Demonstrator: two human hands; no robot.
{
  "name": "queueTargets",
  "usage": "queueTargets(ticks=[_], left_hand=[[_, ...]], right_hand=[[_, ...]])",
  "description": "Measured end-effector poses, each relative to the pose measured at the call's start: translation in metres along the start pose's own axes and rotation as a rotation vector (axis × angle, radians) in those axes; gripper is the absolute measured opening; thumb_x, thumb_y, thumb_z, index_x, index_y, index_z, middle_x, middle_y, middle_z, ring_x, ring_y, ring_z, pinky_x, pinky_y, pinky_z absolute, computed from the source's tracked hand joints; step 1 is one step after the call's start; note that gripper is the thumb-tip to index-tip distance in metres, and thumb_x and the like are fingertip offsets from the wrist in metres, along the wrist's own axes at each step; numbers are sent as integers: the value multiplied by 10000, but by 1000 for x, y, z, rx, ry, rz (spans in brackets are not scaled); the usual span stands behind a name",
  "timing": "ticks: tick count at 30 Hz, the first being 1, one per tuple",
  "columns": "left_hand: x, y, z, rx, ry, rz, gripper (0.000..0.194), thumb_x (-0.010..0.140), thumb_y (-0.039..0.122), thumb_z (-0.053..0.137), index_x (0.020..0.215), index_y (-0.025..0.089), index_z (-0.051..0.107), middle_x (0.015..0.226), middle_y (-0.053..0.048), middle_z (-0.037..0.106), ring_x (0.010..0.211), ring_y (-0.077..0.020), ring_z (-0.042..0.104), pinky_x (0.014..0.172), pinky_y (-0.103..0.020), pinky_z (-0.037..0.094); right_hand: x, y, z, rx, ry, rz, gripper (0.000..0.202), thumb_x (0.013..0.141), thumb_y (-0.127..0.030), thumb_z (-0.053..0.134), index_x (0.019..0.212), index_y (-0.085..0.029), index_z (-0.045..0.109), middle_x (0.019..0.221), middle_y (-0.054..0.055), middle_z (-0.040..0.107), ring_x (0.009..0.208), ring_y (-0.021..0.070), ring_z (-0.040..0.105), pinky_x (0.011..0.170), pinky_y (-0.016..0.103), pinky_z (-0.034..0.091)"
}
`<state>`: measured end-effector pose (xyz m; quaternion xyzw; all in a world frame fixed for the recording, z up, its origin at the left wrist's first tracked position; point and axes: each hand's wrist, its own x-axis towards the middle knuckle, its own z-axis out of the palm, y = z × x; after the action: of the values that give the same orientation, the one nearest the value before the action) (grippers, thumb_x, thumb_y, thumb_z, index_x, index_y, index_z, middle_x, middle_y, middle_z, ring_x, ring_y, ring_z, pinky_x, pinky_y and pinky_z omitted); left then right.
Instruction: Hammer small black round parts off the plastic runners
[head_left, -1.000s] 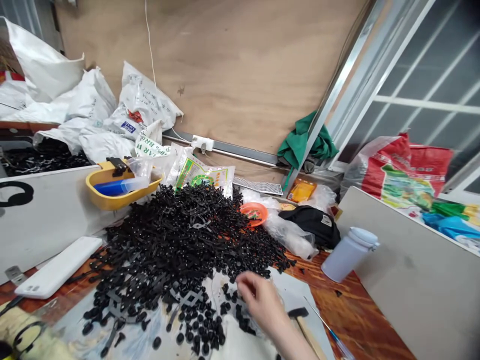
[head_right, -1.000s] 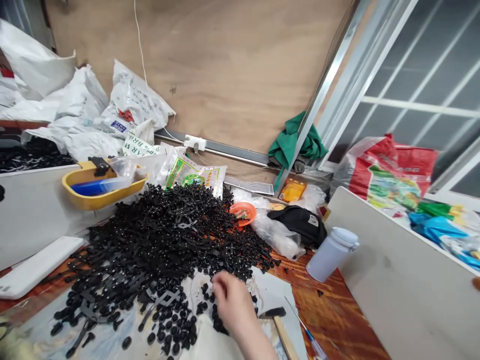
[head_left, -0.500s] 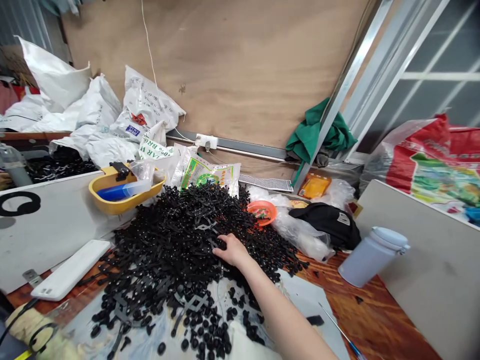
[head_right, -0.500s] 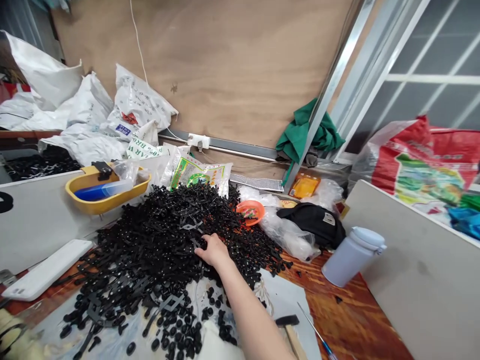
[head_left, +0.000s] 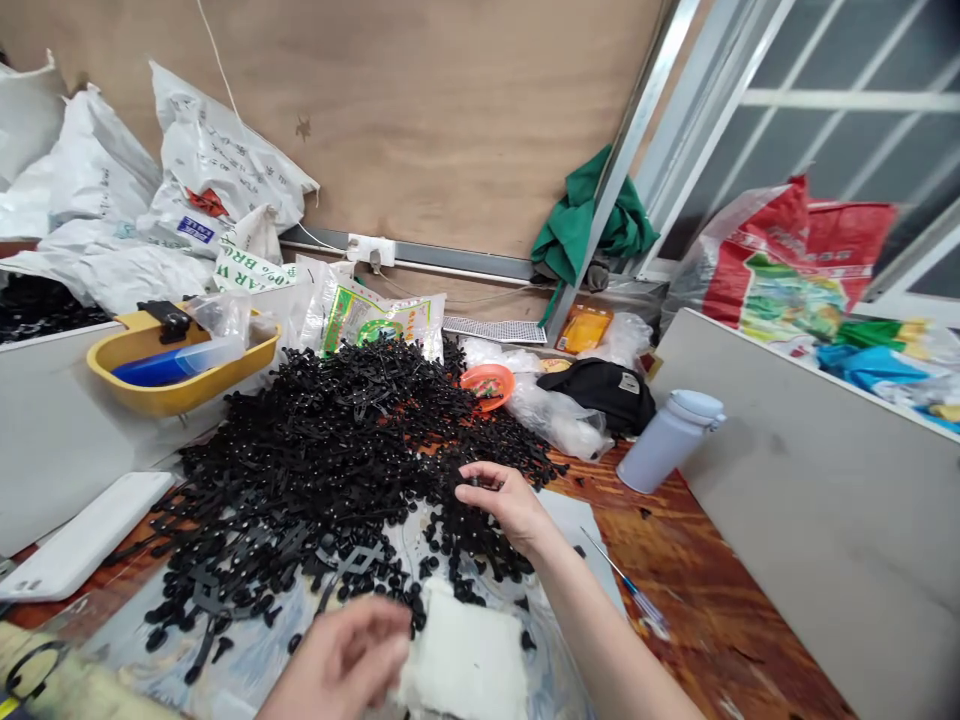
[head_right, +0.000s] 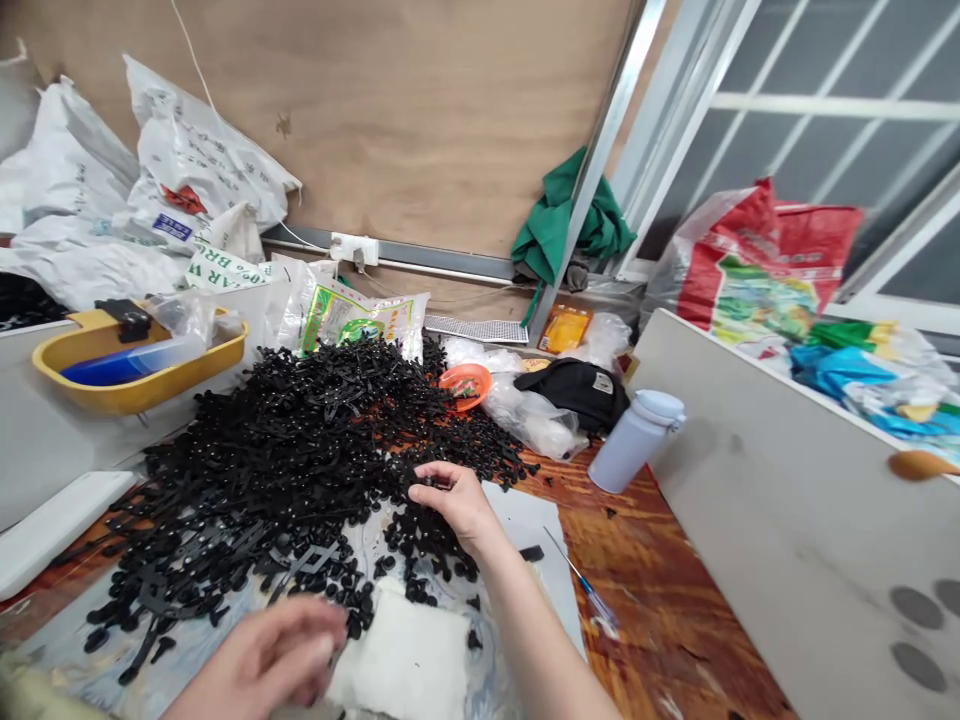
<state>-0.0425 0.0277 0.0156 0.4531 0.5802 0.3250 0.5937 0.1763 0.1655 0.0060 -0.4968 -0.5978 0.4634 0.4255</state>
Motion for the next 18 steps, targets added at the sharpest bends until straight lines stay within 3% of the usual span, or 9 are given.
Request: queueTargets(ticks=[2, 4, 7, 12, 14, 18], left_hand=[[31, 16, 22, -74, 54, 146, 353, 642, 261, 759, 964, 156, 661, 988, -76, 700, 850, -202, 650, 753, -294, 523], [58, 26, 42, -164, 120, 192, 418, 530, 206, 793, 922, 140, 664, 942, -80, 713, 691, -176, 661, 644, -279, 532], [80, 28, 57, -187, 135, 182, 269, 535, 265, 768, 735, 129, 649, 592, -11, 663, 429, -127, 571, 424, -238, 459], [80, 13, 46, -211, 190, 182, 306, 532, 341, 748, 726, 128, 645, 426, 60, 547, 335, -105, 504, 354, -212, 397], [77, 8, 39, -218, 229, 183, 318, 524, 352, 747, 732, 132, 647, 409, 83, 506, 344, -101, 503, 365, -209, 406], [74, 1, 31, -207, 280, 177, 305, 528, 353, 736, 719, 135, 642, 445, 72, 527, 384, -109, 538, 401, -220, 438]], right_hand=[[-12, -2, 7, 110, 37, 13, 383, 616, -405, 759, 902, -165, 675, 699, -8, 661, 597, 133, 587, 588, 261, 456], [-21, -3, 15, 185, 68, 18, 420, 613, -450, 751, 909, -162, 671, 671, -5, 651, 561, 127, 576, 557, 255, 450], [-26, 0, 23, 220, 107, 6, 462, 627, -498, 732, 936, -161, 669, 683, 10, 656, 563, 136, 589, 562, 263, 464], [-13, 12, 9, 110, 179, -31, 477, 727, -535, 618, 1009, -152, 653, 770, 68, 683, 711, 207, 654, 648, 328, 504], [-7, 15, 3, 15, 204, -54, 430, 717, -499, 626, 988, -168, 660, 880, 89, 682, 867, 250, 645, 754, 382, 500], [-13, 11, 8, -195, 218, -120, 438, 667, -332, 696, 1085, -213, 640, 1320, 103, 493, 1238, 293, 413, 1016, 426, 326]])
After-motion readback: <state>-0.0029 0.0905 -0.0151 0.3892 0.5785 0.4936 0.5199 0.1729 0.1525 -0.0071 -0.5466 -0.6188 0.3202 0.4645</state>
